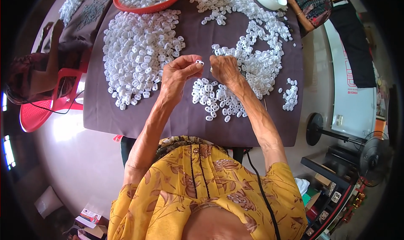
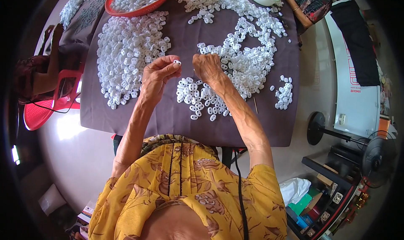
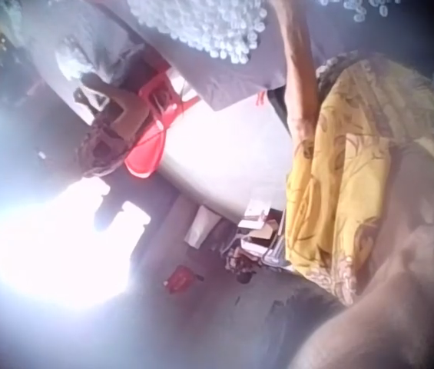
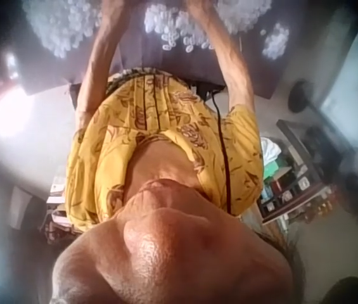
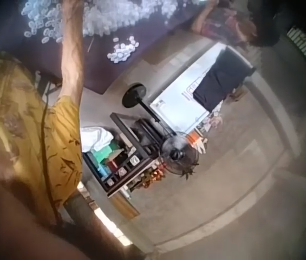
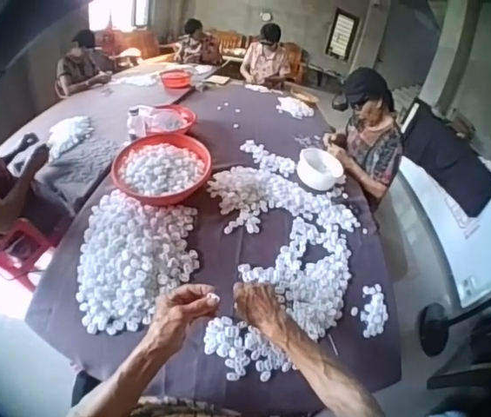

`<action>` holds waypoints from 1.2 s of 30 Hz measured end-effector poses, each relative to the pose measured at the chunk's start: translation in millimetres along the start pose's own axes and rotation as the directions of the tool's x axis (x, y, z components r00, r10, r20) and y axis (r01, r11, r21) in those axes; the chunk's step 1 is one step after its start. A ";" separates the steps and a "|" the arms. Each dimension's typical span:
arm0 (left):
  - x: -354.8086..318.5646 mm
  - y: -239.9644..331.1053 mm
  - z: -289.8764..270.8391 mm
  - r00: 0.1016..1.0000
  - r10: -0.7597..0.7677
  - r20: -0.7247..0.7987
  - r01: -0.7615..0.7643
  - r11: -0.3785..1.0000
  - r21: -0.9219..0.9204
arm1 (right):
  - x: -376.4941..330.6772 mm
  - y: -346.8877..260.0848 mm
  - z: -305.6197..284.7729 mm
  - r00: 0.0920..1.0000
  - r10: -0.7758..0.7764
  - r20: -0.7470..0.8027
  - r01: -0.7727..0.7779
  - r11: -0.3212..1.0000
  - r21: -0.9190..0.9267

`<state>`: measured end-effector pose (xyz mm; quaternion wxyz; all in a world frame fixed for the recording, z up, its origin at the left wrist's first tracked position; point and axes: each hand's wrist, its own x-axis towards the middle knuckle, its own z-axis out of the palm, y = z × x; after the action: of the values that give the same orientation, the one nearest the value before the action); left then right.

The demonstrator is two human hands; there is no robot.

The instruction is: The person assembles plastic cord locks by joining small plastic components together by hand.

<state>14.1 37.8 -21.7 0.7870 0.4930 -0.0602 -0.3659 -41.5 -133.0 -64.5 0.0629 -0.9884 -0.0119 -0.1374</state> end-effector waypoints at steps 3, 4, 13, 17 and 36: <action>-0.2 1.2 0.6 1.000 -0.017 0.017 0.017 1.000 0.010 | -0.9 2.0 -1.2 0.998 0.002 0.069 -0.003 1.000 0.012; 0.0 0.9 1.0 1.000 -0.015 0.016 0.015 1.000 0.008 | -1.5 3.1 -3.7 0.999 -0.012 0.052 0.009 0.999 0.045; 3.1 -12.2 -1.4 1.000 -0.025 -0.008 0.025 0.999 0.031 | -19.3 -0.9 -41.8 0.985 0.167 0.035 -0.167 0.894 0.416; 1.2 -15.9 12.6 0.997 -0.036 0.061 0.031 0.996 0.086 | -16.0 -12.2 -68.1 0.998 0.027 -0.048 -0.010 0.942 0.335; -0.4 -8.8 26.3 0.987 -0.064 0.145 0.064 0.998 0.002 | -26.0 -11.1 -88.8 0.958 0.280 0.056 -0.241 0.689 0.684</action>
<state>-2.7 16.6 -15.5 0.7690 0.4657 -0.1008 -0.4260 -90.9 -133.5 14.6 0.4415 -0.8828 0.0805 -0.1387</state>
